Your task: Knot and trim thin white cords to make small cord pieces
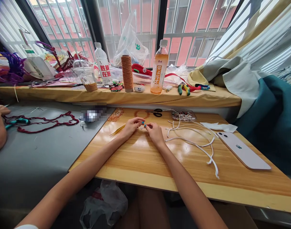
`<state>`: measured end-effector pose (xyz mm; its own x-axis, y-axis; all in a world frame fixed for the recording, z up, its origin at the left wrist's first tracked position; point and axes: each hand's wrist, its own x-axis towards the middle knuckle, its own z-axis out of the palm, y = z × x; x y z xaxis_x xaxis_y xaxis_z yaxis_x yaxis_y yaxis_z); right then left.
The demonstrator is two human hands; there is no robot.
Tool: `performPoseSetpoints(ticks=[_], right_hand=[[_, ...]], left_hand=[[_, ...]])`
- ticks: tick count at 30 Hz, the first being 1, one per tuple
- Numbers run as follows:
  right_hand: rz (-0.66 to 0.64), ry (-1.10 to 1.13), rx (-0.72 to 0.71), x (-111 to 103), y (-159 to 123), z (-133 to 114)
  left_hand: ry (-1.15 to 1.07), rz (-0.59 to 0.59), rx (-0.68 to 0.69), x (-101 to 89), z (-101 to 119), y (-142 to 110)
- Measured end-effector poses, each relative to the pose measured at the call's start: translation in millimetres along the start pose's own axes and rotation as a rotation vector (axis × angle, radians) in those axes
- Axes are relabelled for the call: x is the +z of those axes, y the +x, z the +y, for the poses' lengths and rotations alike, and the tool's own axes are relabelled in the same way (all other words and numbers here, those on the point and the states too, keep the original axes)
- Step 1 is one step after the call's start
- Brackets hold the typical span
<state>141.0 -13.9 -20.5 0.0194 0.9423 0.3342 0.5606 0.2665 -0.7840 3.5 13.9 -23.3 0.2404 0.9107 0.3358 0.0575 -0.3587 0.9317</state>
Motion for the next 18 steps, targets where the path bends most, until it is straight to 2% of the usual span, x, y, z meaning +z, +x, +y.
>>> performPoseSetpoints(ticks=[9, 18], right_hand=[[0.028, -0.076, -0.073, 0.3, -1.5, -1.8], [0.027, -0.276, -0.164, -1.0, 0.9, 6.4]], left_hand=[[0.134, -0.016, 0.012, -0.7, 2.5, -1.1], [0.229, -0.048, 0.068, -1.2, 3.9, -0.8]])
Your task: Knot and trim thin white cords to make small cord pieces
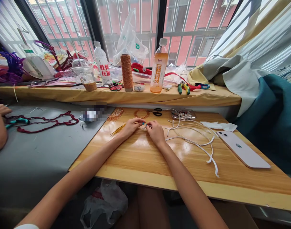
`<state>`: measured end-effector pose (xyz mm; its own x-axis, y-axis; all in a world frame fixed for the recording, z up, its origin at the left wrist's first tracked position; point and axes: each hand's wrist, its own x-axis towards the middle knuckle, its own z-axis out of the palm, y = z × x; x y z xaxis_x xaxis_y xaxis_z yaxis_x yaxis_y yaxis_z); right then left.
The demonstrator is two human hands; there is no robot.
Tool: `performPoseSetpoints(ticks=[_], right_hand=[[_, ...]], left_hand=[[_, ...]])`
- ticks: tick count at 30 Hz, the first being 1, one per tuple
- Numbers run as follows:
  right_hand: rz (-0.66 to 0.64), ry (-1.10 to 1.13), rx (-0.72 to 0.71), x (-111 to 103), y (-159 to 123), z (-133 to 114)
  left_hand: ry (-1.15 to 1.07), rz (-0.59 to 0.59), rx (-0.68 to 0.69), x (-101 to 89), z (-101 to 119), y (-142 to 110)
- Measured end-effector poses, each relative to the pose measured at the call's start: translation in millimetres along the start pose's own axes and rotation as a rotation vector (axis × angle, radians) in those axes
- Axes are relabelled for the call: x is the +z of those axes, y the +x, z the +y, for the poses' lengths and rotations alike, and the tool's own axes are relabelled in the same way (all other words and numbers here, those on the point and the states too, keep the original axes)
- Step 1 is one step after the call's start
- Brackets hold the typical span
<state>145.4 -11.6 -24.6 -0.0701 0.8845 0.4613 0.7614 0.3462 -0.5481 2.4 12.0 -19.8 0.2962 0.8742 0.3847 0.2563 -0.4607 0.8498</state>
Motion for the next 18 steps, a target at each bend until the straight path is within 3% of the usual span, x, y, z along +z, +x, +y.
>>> performPoseSetpoints(ticks=[5, 18], right_hand=[[-0.022, -0.061, -0.033, 3.1, 0.7, 3.2], [-0.021, -0.12, -0.109, -5.4, -0.5, -1.9]], left_hand=[[0.022, -0.043, 0.0, 0.6, -0.6, 0.8], [0.1, 0.025, -0.027, 3.9, -0.8, -2.7]])
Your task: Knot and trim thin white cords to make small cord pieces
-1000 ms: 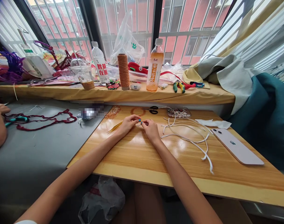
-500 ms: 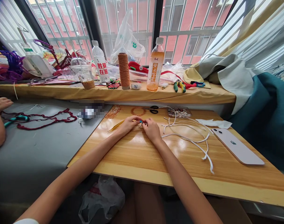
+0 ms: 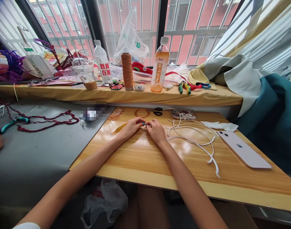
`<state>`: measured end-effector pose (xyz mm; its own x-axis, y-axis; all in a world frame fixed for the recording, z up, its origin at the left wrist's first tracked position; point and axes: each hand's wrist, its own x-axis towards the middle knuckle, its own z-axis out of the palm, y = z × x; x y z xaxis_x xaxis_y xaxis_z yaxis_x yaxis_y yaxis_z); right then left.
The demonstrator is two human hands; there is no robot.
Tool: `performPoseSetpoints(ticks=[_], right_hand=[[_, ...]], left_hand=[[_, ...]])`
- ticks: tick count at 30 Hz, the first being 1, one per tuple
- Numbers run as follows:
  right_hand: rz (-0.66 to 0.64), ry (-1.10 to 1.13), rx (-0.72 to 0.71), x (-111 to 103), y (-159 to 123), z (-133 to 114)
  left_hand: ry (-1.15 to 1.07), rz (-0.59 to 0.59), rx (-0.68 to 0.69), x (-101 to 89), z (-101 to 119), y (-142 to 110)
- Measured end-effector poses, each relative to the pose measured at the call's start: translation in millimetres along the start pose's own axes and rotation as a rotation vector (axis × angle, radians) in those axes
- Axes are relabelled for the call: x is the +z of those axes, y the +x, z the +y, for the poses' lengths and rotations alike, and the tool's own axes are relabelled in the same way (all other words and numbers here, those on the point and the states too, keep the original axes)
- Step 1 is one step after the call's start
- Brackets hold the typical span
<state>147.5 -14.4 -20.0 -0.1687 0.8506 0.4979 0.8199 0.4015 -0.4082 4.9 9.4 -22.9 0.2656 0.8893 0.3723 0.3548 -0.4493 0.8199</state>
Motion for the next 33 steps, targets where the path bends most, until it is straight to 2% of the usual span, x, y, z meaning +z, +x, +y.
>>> performPoseSetpoints(ticks=[6, 11, 18, 25, 33], right_hand=[[-0.007, -0.098, -0.087, -1.4, 0.8, 0.6], [-0.056, -0.102, -0.062, -1.8, 2.1, 3.8], [-0.105, -0.064, -0.02, -4.1, 4.4, 8.6], [-0.178, 0.136, 0.003, -1.0, 5.6, 9.7], [-0.181, 0.321, 0.139, -1.1, 7.0, 11.0]], left_hand=[[-0.001, -0.029, 0.017, -2.4, 2.7, 0.5], [-0.002, -0.023, 0.039, -2.2, 3.0, 0.4], [0.115, -0.032, 0.035, -1.4, 6.7, -1.1], [0.199, -0.04, 0.048, 0.5, 6.2, -2.0], [0.207, -0.034, 0.1, 0.7, 6.2, -2.8]])
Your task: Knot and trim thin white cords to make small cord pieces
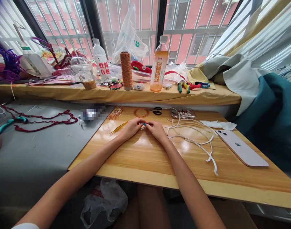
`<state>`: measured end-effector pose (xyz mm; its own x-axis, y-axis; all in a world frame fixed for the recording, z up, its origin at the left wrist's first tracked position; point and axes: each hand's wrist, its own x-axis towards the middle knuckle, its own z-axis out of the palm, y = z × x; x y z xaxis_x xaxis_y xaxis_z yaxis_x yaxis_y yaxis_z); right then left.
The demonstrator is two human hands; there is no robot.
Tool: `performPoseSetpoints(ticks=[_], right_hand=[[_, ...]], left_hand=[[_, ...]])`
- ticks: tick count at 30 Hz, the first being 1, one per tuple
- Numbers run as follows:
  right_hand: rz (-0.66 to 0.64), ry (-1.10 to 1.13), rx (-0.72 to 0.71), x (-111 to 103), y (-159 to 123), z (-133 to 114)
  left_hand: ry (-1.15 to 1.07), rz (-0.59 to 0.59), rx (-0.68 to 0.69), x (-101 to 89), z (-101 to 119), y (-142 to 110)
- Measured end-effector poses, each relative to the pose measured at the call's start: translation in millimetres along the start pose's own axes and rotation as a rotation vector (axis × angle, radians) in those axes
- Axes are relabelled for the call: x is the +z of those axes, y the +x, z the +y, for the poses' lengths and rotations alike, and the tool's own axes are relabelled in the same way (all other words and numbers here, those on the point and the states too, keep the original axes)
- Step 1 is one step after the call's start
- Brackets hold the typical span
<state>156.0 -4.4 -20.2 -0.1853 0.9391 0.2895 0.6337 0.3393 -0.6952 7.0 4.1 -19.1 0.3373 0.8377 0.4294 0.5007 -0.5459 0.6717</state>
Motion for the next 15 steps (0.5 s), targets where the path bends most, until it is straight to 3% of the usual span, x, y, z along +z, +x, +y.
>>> performPoseSetpoints(ticks=[9, 15], right_hand=[[-0.081, 0.556, 0.296, 3.1, 1.7, -5.1], [-0.068, 0.686, 0.332, 1.2, 1.9, -6.2]], left_hand=[[-0.06, 0.082, 0.066, 1.1, -0.4, -2.2], [0.027, 0.129, 0.108, 0.9, -0.2, -2.7]])
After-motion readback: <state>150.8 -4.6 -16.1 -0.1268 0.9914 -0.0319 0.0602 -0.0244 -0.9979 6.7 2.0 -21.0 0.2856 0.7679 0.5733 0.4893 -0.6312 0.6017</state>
